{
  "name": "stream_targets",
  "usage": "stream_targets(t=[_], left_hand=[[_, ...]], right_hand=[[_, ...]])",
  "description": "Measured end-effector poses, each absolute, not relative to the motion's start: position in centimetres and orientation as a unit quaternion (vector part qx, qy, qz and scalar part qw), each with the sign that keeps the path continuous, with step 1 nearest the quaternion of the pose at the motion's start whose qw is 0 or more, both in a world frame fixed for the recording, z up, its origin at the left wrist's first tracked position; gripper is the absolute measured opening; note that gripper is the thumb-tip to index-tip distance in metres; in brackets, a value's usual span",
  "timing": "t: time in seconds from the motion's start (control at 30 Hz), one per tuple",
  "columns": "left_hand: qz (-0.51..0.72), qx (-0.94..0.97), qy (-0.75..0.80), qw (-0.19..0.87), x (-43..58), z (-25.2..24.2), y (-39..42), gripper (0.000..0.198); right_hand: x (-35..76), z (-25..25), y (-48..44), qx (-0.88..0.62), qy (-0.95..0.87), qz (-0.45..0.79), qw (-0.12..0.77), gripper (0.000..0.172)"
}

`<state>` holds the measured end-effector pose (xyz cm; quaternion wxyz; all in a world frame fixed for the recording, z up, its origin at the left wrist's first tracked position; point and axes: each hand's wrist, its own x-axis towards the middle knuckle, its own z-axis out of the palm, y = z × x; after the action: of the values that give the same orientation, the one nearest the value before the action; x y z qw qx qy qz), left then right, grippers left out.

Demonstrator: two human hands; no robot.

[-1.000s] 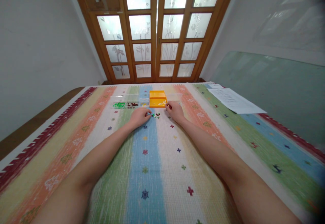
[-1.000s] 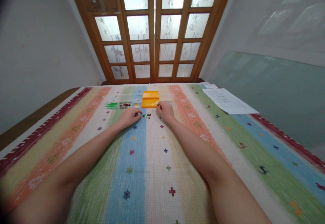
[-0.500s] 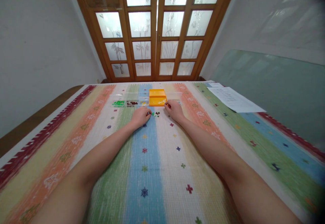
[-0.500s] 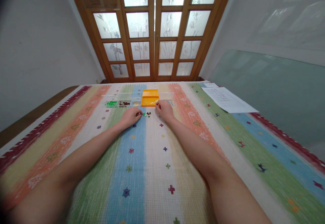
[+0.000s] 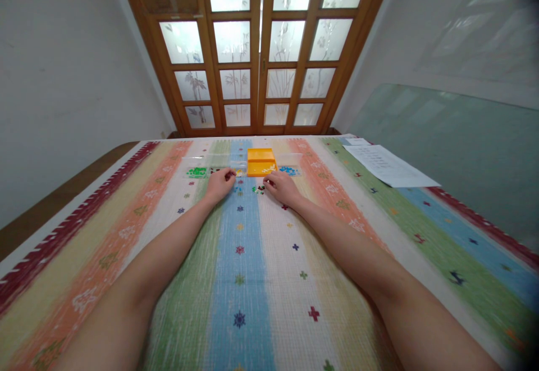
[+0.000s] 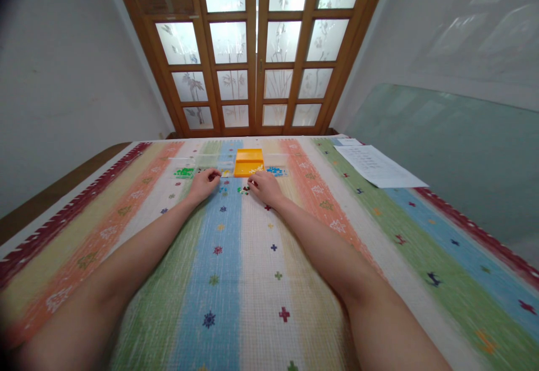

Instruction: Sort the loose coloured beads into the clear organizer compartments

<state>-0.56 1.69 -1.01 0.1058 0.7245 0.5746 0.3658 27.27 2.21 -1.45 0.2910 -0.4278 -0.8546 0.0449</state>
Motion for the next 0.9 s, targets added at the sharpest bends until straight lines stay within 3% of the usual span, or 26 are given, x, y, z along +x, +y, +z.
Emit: stream_targets(t=[0.43, 0.9], left_hand=[[0.483, 0.604, 0.609, 0.176, -4.1, -2.7, 4.4, 0.032], [0.453, 0.632, 0.611, 0.147, -3.8, -2.8, 4.1, 0.041]], right_hand=[[27.5, -1.8, 2.4, -0.416, -0.864, 0.025, 0.283, 0.018], [27.3, -1.6, 2.1, -0.376, -0.887, 0.012, 0.268, 0.020]])
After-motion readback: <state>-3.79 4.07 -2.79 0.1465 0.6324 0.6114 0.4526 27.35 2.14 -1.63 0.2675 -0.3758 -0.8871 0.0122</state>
